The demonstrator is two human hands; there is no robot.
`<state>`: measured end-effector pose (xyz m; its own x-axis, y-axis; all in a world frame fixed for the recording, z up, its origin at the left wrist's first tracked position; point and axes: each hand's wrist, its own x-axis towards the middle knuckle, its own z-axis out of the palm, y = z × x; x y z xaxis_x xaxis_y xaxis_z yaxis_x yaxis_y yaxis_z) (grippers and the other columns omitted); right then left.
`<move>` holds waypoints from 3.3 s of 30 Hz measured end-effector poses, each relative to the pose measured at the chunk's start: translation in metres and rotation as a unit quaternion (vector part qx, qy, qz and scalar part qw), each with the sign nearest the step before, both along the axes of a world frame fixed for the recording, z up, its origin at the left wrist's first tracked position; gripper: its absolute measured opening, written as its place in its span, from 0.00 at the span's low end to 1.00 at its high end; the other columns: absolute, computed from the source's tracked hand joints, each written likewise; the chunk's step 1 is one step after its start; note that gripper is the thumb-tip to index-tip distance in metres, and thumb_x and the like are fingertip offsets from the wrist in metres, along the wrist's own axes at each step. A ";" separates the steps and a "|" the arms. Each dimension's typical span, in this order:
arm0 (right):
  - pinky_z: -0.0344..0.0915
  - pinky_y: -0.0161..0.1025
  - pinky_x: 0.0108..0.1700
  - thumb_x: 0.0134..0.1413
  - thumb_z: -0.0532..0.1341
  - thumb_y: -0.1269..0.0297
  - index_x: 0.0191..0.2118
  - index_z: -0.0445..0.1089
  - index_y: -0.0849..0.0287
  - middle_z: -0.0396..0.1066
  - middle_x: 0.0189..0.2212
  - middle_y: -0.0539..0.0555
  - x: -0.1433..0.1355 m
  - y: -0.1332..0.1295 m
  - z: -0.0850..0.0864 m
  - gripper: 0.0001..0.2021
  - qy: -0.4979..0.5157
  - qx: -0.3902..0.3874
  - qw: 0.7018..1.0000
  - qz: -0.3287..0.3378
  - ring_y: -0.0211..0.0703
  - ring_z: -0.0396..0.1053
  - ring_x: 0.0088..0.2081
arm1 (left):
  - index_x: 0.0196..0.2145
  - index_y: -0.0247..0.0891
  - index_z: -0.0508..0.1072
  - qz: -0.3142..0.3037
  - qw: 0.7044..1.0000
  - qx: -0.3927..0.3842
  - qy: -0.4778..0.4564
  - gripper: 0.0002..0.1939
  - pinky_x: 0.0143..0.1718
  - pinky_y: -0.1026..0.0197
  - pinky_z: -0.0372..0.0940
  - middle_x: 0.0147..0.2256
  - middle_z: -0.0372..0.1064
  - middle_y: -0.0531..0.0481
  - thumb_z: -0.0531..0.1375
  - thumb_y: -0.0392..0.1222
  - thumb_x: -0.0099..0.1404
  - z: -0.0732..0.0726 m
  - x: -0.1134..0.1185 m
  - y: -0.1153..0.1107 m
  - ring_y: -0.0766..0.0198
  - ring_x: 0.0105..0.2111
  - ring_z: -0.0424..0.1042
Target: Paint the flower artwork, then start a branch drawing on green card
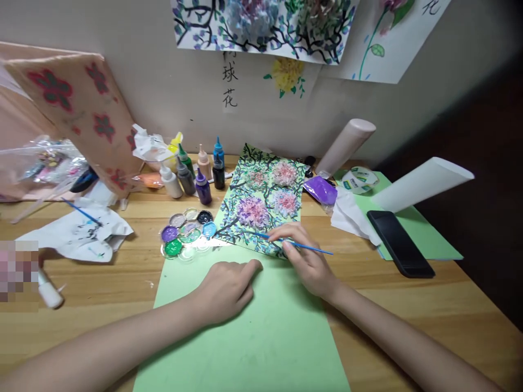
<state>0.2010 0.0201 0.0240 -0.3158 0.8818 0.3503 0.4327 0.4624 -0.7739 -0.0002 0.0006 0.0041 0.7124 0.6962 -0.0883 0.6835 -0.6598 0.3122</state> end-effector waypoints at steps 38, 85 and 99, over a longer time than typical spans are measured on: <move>0.60 0.40 0.42 0.58 0.54 0.67 0.36 0.64 0.55 0.66 0.33 0.51 0.001 0.020 -0.006 0.03 0.021 0.074 0.993 -0.085 0.41 0.64 0.38 | 0.46 0.38 0.58 -0.012 1.000 0.023 -0.013 0.13 0.25 0.61 0.57 0.27 0.69 0.53 0.47 0.34 0.62 -0.004 -0.004 0.000 0.59 0.27 0.70; 0.65 0.39 0.31 0.58 0.52 0.58 0.30 0.67 0.57 0.69 0.25 0.51 0.087 0.013 -0.042 0.12 0.138 -0.039 0.972 -0.184 0.40 0.69 0.28 | 0.48 0.41 0.56 0.016 1.000 -0.007 0.019 0.14 0.26 0.62 0.54 0.26 0.68 0.55 0.44 0.34 0.64 -0.002 0.000 0.002 0.61 0.26 0.68; 0.64 0.39 0.31 0.58 0.51 0.60 0.32 0.66 0.57 0.70 0.25 0.51 0.074 0.011 -0.034 0.10 0.175 -0.028 0.969 -0.170 0.41 0.68 0.28 | 0.48 0.40 0.59 0.019 1.000 -0.019 0.002 0.16 0.27 0.63 0.57 0.25 0.68 0.54 0.45 0.34 0.63 0.000 0.002 0.002 0.62 0.26 0.68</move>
